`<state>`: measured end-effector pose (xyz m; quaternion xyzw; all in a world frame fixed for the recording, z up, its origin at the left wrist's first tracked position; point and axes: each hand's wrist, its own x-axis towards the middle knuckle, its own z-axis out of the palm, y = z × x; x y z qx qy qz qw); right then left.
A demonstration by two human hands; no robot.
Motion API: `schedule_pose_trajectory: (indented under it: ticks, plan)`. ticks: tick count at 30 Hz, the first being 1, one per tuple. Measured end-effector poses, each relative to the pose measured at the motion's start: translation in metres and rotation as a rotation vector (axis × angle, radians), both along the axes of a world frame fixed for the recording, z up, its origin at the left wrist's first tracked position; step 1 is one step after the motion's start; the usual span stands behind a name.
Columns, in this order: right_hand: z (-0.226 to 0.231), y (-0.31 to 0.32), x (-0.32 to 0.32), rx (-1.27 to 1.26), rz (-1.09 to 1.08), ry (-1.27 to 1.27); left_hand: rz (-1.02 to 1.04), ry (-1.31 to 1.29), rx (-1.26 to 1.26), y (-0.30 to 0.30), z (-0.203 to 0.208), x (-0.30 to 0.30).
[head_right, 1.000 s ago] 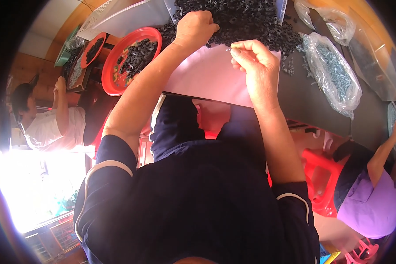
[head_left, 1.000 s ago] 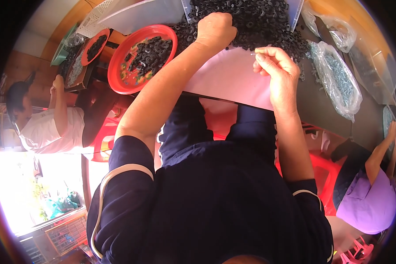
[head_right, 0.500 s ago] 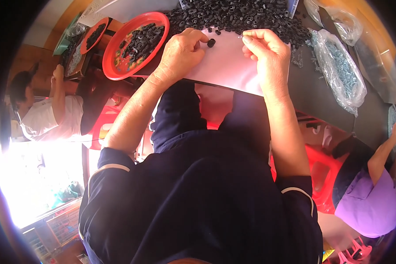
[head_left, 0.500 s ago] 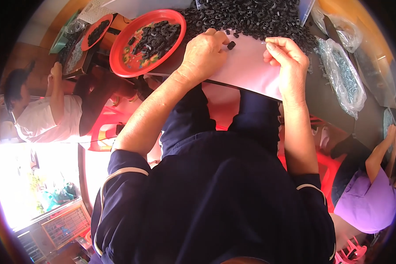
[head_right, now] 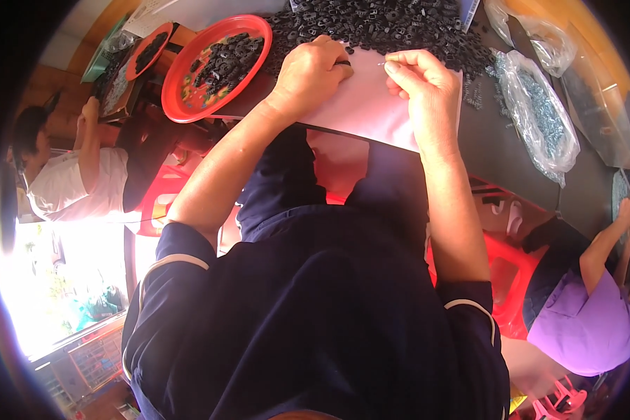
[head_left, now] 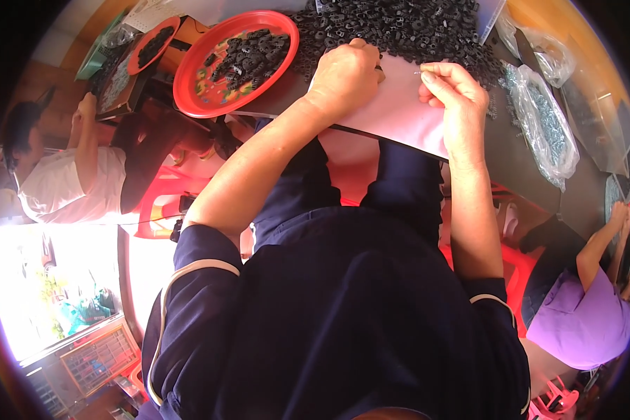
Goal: The person assembles small components by picking up black plastic pieces and metal pins, then inserting the pins into the plastic pieces by hand.
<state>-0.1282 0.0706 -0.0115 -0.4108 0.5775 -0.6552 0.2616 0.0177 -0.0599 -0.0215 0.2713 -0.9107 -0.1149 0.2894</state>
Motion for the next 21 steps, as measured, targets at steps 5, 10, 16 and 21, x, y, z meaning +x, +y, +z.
schedule_pose_trajectory:
  ticks: [5,10,16,21]
  plan:
    - [0.005,0.000,0.005,0.014,0.067,0.012,-0.136,0.249,0.615,0.022,0.010,0.017]
    - [0.002,-0.003,0.006,-0.005,0.146,0.081,-0.160,0.415,0.921,0.039,0.012,0.019]
    - [0.000,-0.004,0.012,-0.067,0.138,0.250,-0.163,0.488,1.102,0.039,0.008,0.025]
    - [-0.004,-0.008,0.017,-0.267,0.078,0.743,-0.171,0.547,1.126,0.037,0.004,0.028]
